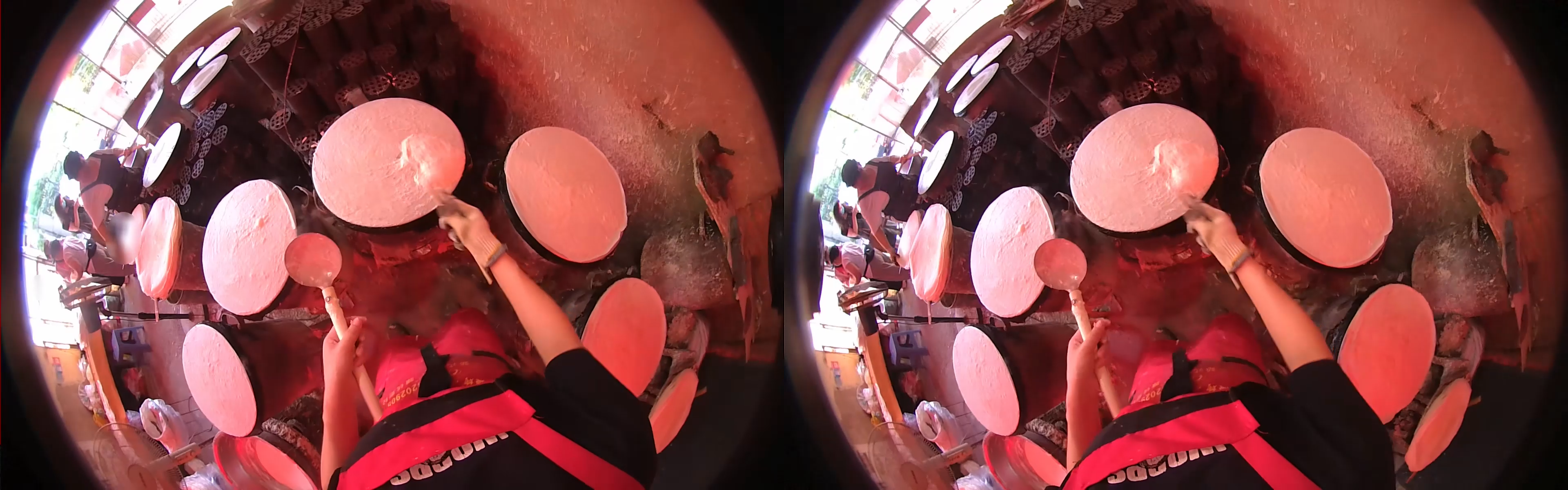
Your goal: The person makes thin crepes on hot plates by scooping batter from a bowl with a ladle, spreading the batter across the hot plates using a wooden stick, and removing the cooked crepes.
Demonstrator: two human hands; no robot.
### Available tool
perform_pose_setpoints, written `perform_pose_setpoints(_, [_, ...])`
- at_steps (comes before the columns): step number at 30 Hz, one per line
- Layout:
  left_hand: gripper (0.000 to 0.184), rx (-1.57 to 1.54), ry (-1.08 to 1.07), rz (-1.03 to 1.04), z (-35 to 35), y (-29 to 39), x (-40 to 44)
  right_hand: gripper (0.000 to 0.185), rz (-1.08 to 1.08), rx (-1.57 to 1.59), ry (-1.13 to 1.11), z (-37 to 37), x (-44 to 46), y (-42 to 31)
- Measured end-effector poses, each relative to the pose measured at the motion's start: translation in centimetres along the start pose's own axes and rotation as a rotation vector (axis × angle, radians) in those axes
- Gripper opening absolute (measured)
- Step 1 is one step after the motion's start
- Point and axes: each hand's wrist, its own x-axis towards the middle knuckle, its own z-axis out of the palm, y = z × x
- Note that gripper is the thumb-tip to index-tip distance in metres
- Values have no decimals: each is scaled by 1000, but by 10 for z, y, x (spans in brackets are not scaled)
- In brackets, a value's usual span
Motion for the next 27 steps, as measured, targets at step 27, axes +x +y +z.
perform_pose_setpoints(27, [11,-98,-272,-81,1,33,61,26,182,-71,120,7,-17,-2])
